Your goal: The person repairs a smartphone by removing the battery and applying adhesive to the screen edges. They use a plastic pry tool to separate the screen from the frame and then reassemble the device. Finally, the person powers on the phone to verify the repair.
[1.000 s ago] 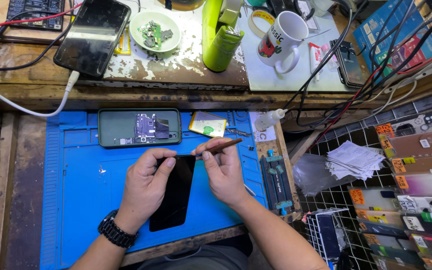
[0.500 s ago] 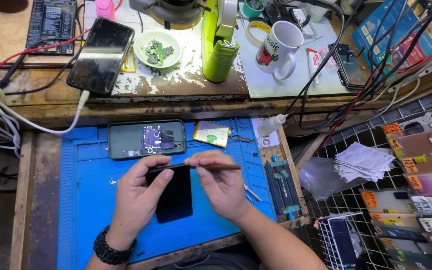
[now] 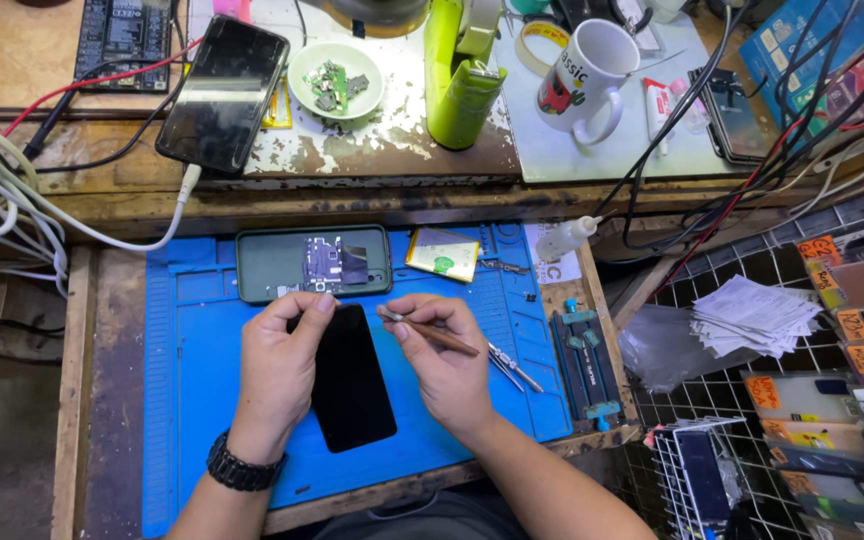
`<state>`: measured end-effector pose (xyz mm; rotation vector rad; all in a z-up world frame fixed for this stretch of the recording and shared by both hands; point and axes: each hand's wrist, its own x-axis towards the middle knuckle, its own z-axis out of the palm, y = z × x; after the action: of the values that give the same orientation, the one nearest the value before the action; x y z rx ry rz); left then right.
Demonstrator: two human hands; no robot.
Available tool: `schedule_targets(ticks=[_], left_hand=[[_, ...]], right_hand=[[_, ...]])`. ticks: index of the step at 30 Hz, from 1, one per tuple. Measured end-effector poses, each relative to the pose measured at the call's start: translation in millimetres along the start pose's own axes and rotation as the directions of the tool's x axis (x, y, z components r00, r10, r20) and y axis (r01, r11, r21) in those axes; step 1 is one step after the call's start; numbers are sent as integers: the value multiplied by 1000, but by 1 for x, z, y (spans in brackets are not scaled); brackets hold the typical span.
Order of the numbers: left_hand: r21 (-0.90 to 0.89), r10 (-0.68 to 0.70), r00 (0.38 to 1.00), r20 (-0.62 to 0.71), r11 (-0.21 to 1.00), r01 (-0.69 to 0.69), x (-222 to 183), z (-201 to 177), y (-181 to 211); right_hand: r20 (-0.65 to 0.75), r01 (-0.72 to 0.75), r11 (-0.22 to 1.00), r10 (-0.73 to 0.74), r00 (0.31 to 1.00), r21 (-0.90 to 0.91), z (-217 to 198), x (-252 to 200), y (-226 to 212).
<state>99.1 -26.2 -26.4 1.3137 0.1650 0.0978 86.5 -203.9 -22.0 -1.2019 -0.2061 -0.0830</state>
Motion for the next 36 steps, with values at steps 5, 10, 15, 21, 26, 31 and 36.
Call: schedule_targets(ticks=[5, 10, 15, 21, 26, 31, 36], left_hand=[[-104, -8, 1000, 16, 994, 10, 0, 0, -4], [-127, -44, 999, 9, 991, 44, -1, 1, -1], [-126, -16, 1000, 10, 992, 17, -2, 2, 1], [17, 34, 999, -23, 999, -33, -4, 4, 8], [154, 97, 991, -88, 985, -82, -8, 7, 8], [177, 108, 985, -134, 981, -83, -7, 9, 5], [133, 123, 989, -83, 985, -111, -5, 7, 2]], right_hand=[[62, 23, 999, -21, 998, -28, 4, -1, 6], [85, 11, 998, -6, 996, -65, 3, -1, 7], [67, -16, 995, 23, 998, -98, 3, -2, 9], [59, 2, 991, 6, 998, -134, 10, 0, 5], [115, 143, 901, -105, 988, -410, 13, 1, 0], [118, 167, 870, -126, 985, -465, 14, 1, -1], [114, 178, 869, -140, 984, -461, 11, -3, 0]])
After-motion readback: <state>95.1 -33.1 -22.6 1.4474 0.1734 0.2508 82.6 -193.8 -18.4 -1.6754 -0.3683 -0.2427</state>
